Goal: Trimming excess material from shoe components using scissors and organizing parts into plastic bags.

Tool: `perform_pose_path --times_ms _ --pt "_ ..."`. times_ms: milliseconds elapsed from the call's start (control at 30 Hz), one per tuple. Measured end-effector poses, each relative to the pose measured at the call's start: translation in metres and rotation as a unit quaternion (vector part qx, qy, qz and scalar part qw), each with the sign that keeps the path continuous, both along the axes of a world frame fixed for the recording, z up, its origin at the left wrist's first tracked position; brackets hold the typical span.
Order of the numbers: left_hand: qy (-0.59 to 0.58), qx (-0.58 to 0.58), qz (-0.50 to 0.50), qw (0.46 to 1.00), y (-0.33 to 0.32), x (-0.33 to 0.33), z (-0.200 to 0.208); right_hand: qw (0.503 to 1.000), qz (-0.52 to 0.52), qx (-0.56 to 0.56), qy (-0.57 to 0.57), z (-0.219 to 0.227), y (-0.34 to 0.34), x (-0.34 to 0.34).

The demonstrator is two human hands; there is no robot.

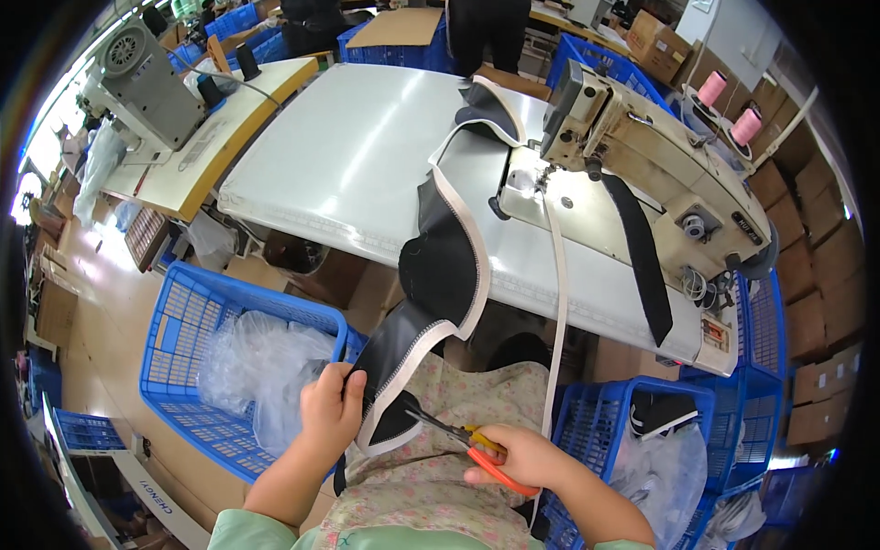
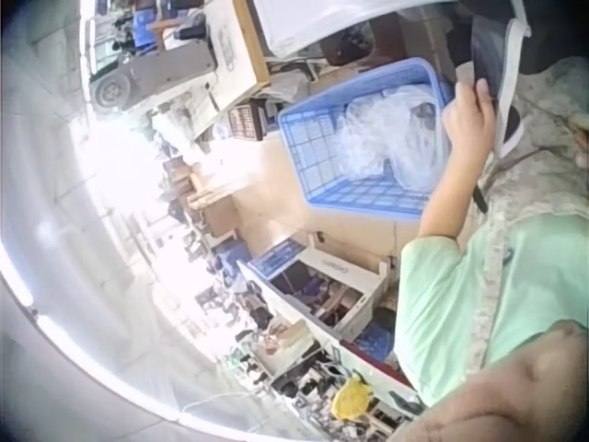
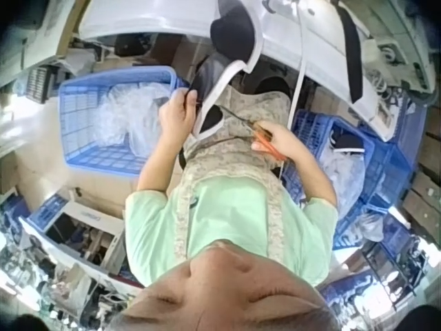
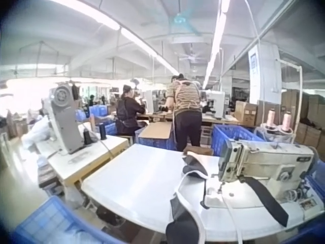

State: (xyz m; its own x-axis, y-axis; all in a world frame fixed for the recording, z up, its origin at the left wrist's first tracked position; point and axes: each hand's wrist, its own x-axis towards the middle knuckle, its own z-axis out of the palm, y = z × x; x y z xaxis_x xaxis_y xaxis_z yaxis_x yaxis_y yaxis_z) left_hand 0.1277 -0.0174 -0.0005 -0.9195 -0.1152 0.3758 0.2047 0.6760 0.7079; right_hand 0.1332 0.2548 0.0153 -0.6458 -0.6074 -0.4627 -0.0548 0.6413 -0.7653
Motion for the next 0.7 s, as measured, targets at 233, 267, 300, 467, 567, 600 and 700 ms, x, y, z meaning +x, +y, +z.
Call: perform_pose_path --times_ms 233,267,300,467,567,600,700 --pt "0.046 -0.06 -0.031 0.997 0.011 -0.004 -0.003 0.999 -0.006 0.016 -0.052 0.014 -0.013 -0.003" --pt "0.046 -0.059 -0.032 0.997 0.012 -0.004 -0.003 0.999 -0.004 0.019 -0.03 0.013 -0.013 -0.003" --pt "0.048 -0.063 -0.035 0.996 0.013 -0.004 -0.003 1.0 -0.002 0.022 -0.009 0.012 -0.012 -0.003" --pt "0.057 -0.079 -0.045 0.994 0.015 -0.006 -0.004 0.998 -0.012 0.056 -0.031 0.017 -0.015 -0.004" --pt "0.056 -0.083 -0.041 0.994 0.016 -0.006 -0.004 0.996 -0.014 0.079 -0.031 0.019 -0.017 -0.005" --pt "0.054 -0.084 -0.05 0.994 0.017 -0.006 -0.004 0.995 -0.012 0.095 -0.029 0.02 -0.018 -0.005" --pt "0.051 -0.08 -0.062 0.994 0.017 -0.005 -0.005 0.993 -0.013 0.111 -0.032 0.023 -0.018 -0.007"
